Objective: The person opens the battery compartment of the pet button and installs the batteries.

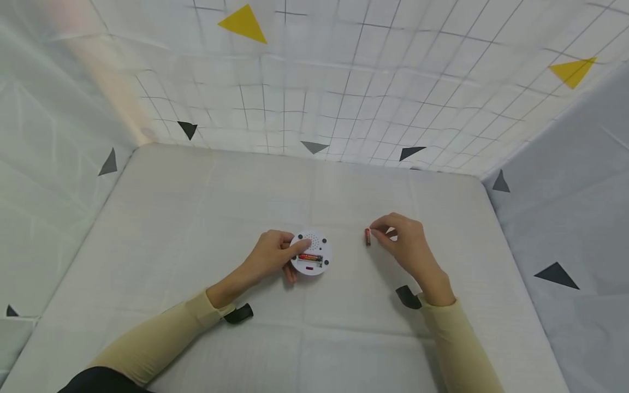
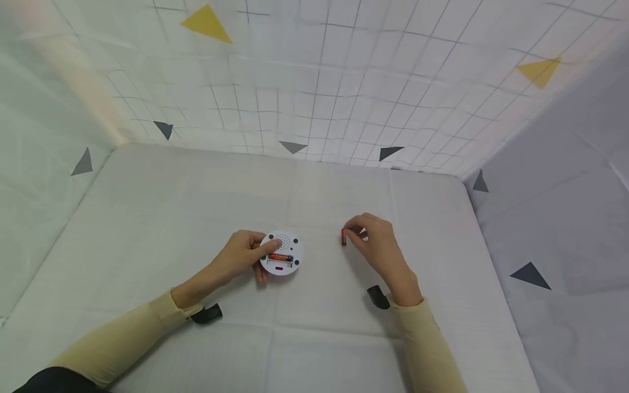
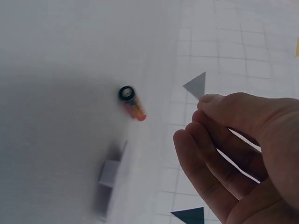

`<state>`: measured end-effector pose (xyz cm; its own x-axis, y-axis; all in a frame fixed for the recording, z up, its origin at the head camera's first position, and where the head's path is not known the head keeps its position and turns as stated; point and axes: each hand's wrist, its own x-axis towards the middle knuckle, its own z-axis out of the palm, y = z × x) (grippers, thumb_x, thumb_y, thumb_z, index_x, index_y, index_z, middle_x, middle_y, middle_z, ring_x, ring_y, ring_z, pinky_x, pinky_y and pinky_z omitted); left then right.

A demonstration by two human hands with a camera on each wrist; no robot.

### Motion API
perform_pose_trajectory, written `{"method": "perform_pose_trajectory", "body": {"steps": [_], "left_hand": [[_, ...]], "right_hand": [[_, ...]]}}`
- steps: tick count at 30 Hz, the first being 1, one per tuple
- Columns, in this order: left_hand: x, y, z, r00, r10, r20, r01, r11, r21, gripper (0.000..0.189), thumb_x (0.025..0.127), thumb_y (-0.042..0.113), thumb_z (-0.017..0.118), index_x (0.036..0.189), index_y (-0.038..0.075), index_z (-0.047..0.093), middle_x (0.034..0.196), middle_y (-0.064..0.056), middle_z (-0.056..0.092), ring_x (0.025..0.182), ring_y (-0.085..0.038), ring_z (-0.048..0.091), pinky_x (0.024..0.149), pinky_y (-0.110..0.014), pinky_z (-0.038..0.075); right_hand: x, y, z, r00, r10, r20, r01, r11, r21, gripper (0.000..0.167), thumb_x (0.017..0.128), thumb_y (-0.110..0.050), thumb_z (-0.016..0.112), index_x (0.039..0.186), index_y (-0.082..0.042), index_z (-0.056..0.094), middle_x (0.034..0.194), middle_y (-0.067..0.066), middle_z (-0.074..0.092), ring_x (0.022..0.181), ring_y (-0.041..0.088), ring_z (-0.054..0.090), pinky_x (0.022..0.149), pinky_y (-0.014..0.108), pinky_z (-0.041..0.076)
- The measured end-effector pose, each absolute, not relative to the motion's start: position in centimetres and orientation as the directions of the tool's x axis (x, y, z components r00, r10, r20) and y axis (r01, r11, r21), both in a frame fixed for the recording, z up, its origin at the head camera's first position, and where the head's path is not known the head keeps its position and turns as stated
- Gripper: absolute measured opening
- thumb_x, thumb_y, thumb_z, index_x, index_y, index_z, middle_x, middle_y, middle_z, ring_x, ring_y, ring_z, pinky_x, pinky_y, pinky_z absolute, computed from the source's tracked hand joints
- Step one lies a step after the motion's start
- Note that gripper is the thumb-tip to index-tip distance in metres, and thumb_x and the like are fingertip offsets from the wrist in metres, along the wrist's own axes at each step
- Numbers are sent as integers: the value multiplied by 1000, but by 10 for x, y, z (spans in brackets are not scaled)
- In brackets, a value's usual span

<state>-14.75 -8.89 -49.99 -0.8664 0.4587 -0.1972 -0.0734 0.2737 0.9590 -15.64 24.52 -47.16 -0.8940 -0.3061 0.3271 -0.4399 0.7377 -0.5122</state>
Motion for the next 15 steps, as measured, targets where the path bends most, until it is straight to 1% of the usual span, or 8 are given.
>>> {"method": "perform_pose_trajectory", "body": {"steps": [4,7,10,15], "left_hand": [[-147,-89,-499,-865,463,-193,-68,275,959,41,102,44,69,102,3,72,66,-9,75,52,-28,72,59,-33,60],[-147,-88,-499,-864,465,-194,-66,277,959,41,102,44,69,103,3,72,66,-8,75,52,-28,72,60,-32,60],[-147,-89,-498,-864,464,-197,-67,282,957,41,102,45,69,102,4,72,66,-7,75,52,-28,72,60,-33,60],[-146,-89,-497,-862,468,-195,-68,275,959,41,102,45,70,102,4,72,66,-8,75,52,-28,72,60,-32,60]], "right_hand": [[-160,250,-480,-907,-311,283,-418,745,-520,17,89,7,80,102,-4,78,97,6,76,88,21,72,75,42,64],[-163,251,-487,-912,-320,255,-408,756,-512,20,87,11,79,102,-3,79,102,8,76,93,25,72,79,44,64],[-165,252,-492,-911,-335,239,-411,764,-497,24,86,12,80,101,-5,81,108,10,75,102,29,70,83,46,63],[-166,251,-496,-905,-359,229,-425,778,-462,26,84,13,81,100,-8,83,119,14,73,117,35,63,96,53,57]]}}
